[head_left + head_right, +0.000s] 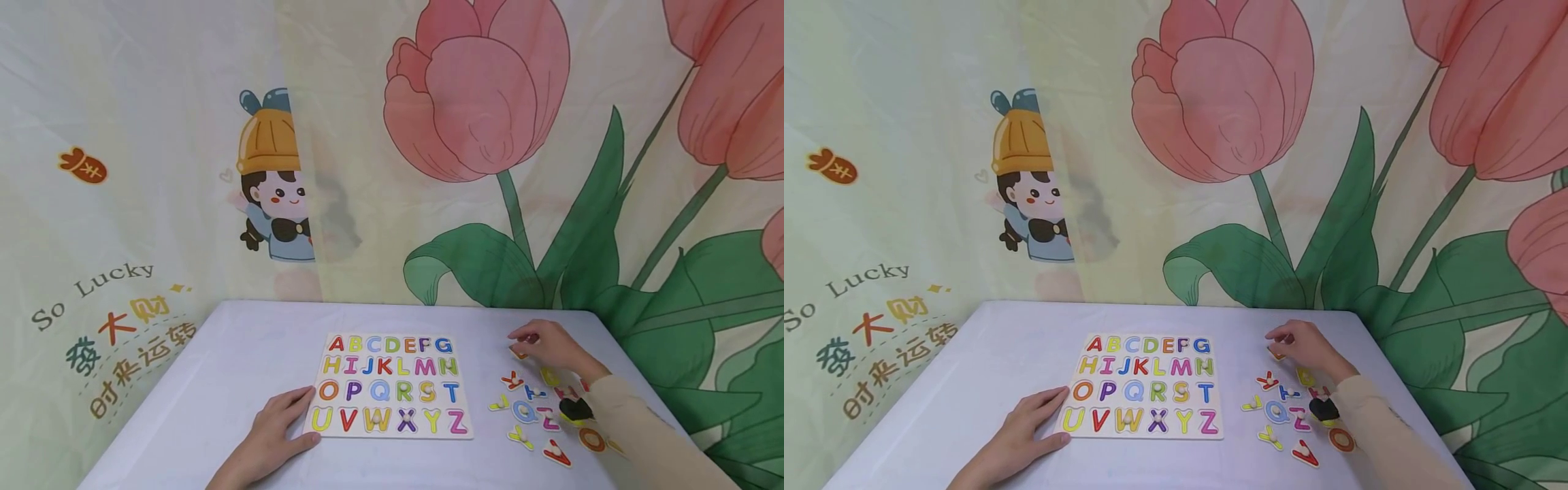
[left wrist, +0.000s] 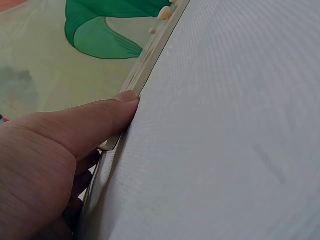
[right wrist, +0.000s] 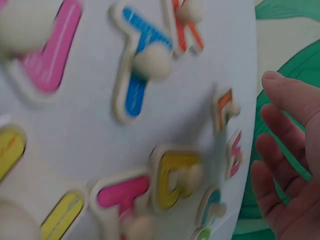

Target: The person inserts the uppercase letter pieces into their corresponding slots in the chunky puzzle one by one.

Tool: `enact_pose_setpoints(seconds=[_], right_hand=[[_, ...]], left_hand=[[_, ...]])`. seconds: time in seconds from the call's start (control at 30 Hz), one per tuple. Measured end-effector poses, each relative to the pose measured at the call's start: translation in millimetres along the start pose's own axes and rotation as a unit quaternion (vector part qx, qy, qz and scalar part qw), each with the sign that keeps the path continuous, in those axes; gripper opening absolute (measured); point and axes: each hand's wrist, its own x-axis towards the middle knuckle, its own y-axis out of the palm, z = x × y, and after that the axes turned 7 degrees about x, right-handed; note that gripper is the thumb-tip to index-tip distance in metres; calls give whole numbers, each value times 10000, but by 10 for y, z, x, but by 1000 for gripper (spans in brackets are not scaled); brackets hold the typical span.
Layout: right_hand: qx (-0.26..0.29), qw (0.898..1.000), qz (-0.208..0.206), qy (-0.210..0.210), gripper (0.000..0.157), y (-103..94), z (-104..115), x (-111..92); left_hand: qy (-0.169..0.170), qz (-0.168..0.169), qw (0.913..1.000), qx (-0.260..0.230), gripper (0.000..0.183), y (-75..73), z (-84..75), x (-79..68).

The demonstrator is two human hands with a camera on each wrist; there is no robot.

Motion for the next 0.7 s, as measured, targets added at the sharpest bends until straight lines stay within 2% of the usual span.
enact_pose_setpoints(seconds=[0.27, 0.47, 0.7], right_hand=[[108, 9991, 55, 400, 27, -4, -310, -79], [178, 9986, -30, 487, 28, 37, -364, -74], [147, 9985, -135, 511, 21, 109, -379, -46]], left_hand=[[-40, 19, 10000, 48, 93, 16, 4, 7], [-58, 19, 10000, 35, 93, -7, -14, 8], [-75, 37, 10000, 13, 91, -8, -14, -11]])
